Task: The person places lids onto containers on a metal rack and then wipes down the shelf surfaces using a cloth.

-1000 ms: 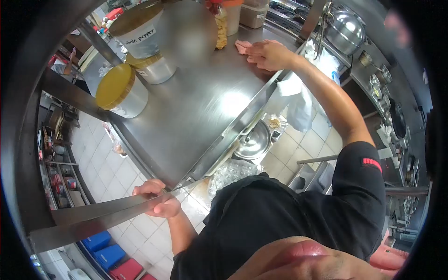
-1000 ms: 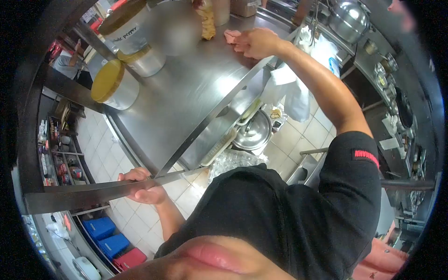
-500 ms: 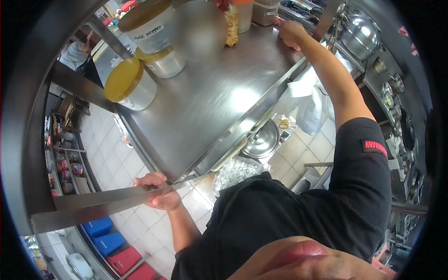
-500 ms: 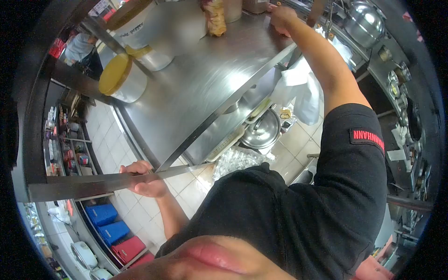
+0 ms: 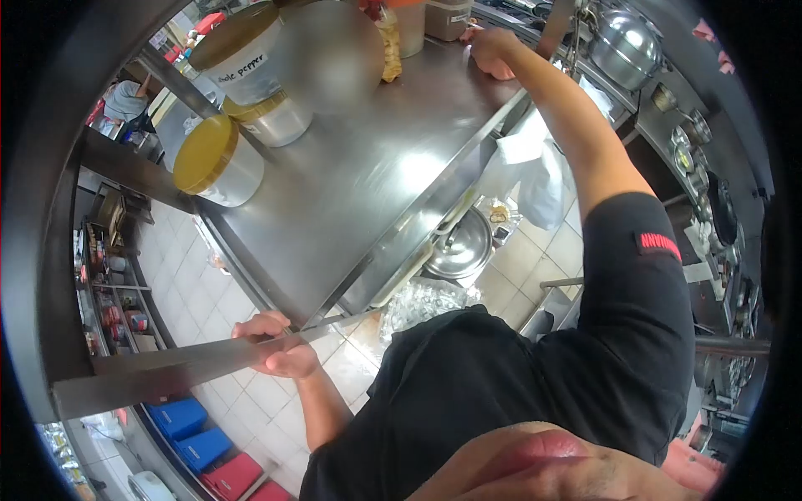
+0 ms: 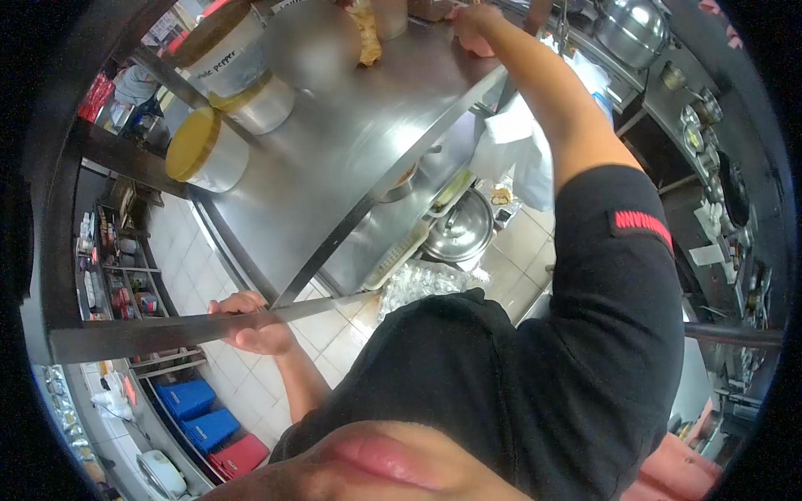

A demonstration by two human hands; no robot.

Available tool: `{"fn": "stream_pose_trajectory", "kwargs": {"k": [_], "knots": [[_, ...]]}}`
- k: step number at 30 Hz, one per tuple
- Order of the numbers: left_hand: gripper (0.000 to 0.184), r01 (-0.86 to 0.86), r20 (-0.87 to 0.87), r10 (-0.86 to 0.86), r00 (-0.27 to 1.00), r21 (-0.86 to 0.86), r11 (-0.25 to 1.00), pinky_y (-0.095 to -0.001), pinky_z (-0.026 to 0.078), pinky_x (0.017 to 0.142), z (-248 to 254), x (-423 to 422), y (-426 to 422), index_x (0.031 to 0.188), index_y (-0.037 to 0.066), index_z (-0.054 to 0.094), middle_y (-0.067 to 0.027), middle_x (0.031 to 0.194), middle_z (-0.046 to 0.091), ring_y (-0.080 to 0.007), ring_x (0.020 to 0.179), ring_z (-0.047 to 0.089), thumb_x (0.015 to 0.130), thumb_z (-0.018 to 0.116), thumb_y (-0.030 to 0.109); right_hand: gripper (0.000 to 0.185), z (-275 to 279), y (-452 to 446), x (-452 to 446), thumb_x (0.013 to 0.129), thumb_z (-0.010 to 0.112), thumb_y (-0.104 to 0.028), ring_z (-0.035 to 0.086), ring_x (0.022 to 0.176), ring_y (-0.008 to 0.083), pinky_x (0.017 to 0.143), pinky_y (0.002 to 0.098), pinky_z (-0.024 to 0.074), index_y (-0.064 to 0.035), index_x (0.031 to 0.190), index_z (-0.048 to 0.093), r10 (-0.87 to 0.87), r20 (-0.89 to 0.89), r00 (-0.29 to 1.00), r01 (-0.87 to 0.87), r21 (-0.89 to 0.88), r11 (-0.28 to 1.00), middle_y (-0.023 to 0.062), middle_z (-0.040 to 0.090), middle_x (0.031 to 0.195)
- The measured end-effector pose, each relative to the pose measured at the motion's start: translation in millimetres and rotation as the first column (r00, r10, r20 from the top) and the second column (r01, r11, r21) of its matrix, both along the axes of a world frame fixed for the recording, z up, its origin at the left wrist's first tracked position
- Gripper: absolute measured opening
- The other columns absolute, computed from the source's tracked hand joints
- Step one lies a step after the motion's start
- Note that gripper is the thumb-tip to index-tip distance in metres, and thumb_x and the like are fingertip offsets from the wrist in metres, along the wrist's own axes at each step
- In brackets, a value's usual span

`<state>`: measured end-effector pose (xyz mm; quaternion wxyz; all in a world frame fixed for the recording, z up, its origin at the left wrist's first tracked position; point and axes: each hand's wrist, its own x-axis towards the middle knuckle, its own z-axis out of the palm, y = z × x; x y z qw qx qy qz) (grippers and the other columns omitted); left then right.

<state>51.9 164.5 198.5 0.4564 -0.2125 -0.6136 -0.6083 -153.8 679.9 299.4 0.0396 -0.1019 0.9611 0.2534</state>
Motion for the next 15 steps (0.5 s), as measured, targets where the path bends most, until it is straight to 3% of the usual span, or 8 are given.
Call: {"fn": "stream_pose_trajectory", "kwargs": {"k": [4, 8, 11, 13, 15], "knots": [[0.075, -0.022, 0.025, 0.02, 0.999, 0.051, 0.998, -0.0298, 0.039, 0.053, -3, 2, 0, 0.133, -0.003, 0.033, -0.0062, 0.071, 0.043, -0.0164, 0.059, 0.041, 0.095, 0.038, 0.062, 0.021, -7, 5, -31, 0.077, 0.061, -0.026, 0.065, 0.076, 0.0269, 0.066, 0.0398, 0.0523, -0.0145, 0.094, 0.064, -0.005, 0.139, 0.99, -0.02, 0.181, 0.983, 0.0113, 0.067, 0.083], [0.077, -0.047, 0.054, 0.045, 0.998, 0.044, 0.998, -0.0311, 0.041, 0.055, 0, 4, 0, 0.13, -0.005, 0.034, -0.0075, 0.068, 0.045, -0.0188, 0.059, 0.045, 0.093, 0.042, 0.063, 0.014, -9, 9, -42, 0.077, 0.061, -0.026, 0.064, 0.071, 0.026, 0.062, 0.0395, 0.0521, -0.0129, 0.081, 0.063, 0.111, 0.438, 0.892, -0.277, 0.336, 0.9, 0.0106, 0.066, 0.077], [0.075, -0.009, 0.025, 0.008, 1.0, 0.033, 0.999, -0.0313, 0.042, 0.055, -3, 3, -3, 0.132, -0.004, 0.032, -0.0084, 0.069, 0.048, -0.0189, 0.058, 0.046, 0.095, 0.044, 0.06, 0.015, -22, 33, -51, 0.076, 0.06, -0.026, 0.064, 0.067, 0.0253, 0.059, 0.0393, 0.0519, -0.0118, 0.071, 0.062, 0.212, 0.761, 0.613, -0.623, 0.302, 0.721, 0.01, 0.066, 0.073], [0.07, 0.05, -0.007, -0.05, 0.999, 0.015, 0.999, -0.0303, 0.042, 0.058, -7, 4, -7, 0.135, -0.003, 0.033, -0.0114, 0.078, 0.051, -0.0194, 0.065, 0.048, 0.097, 0.044, 0.054, 0.019, -31, 53, -58, 0.076, 0.06, -0.026, 0.063, 0.064, 0.0248, 0.057, 0.0392, 0.0518, -0.011, 0.065, 0.061, 0.26, 0.923, 0.284, -0.882, 0.145, 0.448, 0.0097, 0.065, 0.071], [0.072, 0.076, -0.012, -0.076, 0.997, -0.009, 0.997, -0.0304, 0.043, 0.058, -11, 2, -12, 0.136, -0.004, 0.032, -0.0118, 0.078, 0.052, -0.0193, 0.065, 0.048, 0.097, 0.043, 0.055, 0.024, -43, 71, -62, 0.076, 0.06, -0.025, 0.063, 0.061, 0.0243, 0.055, 0.0391, 0.0516, -0.0103, 0.058, 0.06, 0.279, 0.96, 0.021, -0.978, -0.038, 0.204, 0.0093, 0.065, 0.068]]}}
